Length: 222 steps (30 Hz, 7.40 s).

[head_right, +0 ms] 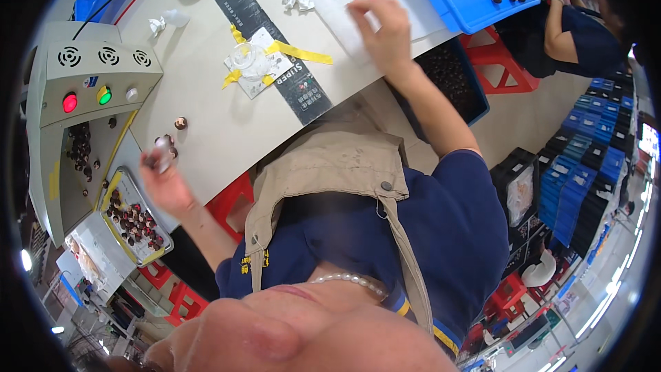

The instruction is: The person assembles figurine heads by dipping small bows into glue, attaching the bows onto the heads by hand, and placing the assembled heads on the table.

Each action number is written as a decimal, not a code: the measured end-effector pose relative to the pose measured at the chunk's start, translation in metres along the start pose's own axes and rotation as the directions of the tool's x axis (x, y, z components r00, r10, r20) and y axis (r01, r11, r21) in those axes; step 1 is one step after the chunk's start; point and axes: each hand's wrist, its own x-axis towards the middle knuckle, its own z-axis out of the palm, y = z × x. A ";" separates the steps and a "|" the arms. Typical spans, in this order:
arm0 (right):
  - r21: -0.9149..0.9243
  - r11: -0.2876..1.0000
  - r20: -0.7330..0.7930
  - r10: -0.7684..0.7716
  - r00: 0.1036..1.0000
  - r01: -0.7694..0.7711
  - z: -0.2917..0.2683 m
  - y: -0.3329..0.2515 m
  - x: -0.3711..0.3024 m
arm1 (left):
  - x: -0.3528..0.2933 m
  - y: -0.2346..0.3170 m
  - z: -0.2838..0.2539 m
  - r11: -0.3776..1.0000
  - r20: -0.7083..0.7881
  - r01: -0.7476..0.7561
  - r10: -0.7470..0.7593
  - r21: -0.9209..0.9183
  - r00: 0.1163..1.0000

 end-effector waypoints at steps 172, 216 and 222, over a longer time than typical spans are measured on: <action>0.593 0.771 0.503 -0.129 0.854 -0.233 0.007 -0.162 0.009 | -0.064 -0.027 0.141 0.993 0.352 0.114 -0.107 0.001 0.930; 0.594 0.804 0.303 -0.260 0.917 0.032 0.034 -0.117 -0.018 | -0.052 -0.061 0.138 0.716 0.569 0.668 -0.468 -0.205 0.676; 0.602 0.798 0.296 -0.242 0.924 0.016 0.028 -0.112 -0.020 | -0.056 -0.062 0.137 0.689 0.465 0.681 -0.532 -0.248 0.707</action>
